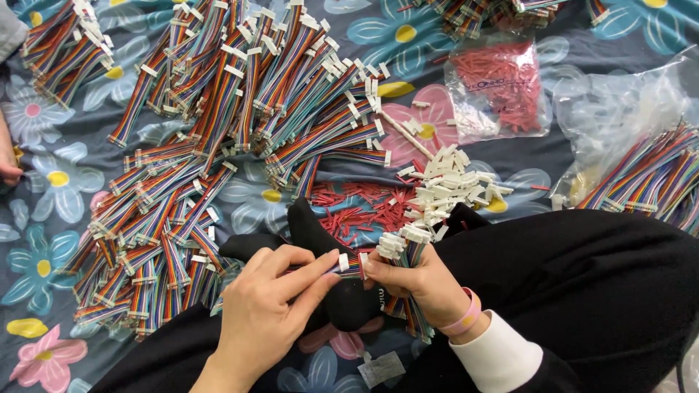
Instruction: A person is organizing and bundling multi-colored ribbon cables with white connectors.
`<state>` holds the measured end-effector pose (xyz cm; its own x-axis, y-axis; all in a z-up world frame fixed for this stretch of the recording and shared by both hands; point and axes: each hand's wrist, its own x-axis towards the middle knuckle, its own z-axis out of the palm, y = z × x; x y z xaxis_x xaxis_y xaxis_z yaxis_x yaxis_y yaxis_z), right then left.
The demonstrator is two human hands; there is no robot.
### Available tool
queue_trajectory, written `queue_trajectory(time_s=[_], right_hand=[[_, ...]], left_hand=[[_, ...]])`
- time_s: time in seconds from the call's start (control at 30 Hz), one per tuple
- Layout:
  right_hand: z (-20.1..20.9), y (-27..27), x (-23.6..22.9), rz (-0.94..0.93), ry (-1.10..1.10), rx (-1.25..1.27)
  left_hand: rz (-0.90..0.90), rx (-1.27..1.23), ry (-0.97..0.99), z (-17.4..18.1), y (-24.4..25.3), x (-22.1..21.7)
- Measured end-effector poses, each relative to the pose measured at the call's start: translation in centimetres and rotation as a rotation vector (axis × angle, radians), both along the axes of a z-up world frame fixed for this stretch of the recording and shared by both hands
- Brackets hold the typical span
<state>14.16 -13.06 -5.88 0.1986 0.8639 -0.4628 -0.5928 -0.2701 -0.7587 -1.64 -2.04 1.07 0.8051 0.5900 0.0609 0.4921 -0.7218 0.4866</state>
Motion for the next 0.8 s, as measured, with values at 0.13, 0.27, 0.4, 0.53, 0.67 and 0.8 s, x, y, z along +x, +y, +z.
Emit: queue_trajectory(time_s=[0.13, 0.27, 0.4, 0.53, 0.67, 0.8], right_hand=[[-0.4, 0.0, 0.0, -0.006, 0.007, -0.009], [-0.4, 0.0, 0.3, 0.008, 0.126, -0.065], [-0.2, 0.1, 0.0, 0.016, 0.145, -0.063], [-0.4, 0.0, -0.2, -0.029, 0.160, -0.068], [-0.5, 0.0, -0.3, -0.036, 0.165, -0.095], [-0.6, 0.1, -0.1, -0.017, 0.139, -0.134]], left_hand=[[-0.111, 0.089, -0.036, -0.7, -0.1, -0.3], [-0.304, 0.458, 0.089, -1.3, -0.5, -0.9], [-0.351, 0.531, 0.157, -1.4, -0.9, -1.1], [-0.368, 0.489, 0.125, -2.0, -1.0, -0.8], [-0.373, 0.460, 0.078, -2.3, -1.3, -0.6], [-0.318, 0.325, 0.089, -3.9, -0.9, -1.1]])
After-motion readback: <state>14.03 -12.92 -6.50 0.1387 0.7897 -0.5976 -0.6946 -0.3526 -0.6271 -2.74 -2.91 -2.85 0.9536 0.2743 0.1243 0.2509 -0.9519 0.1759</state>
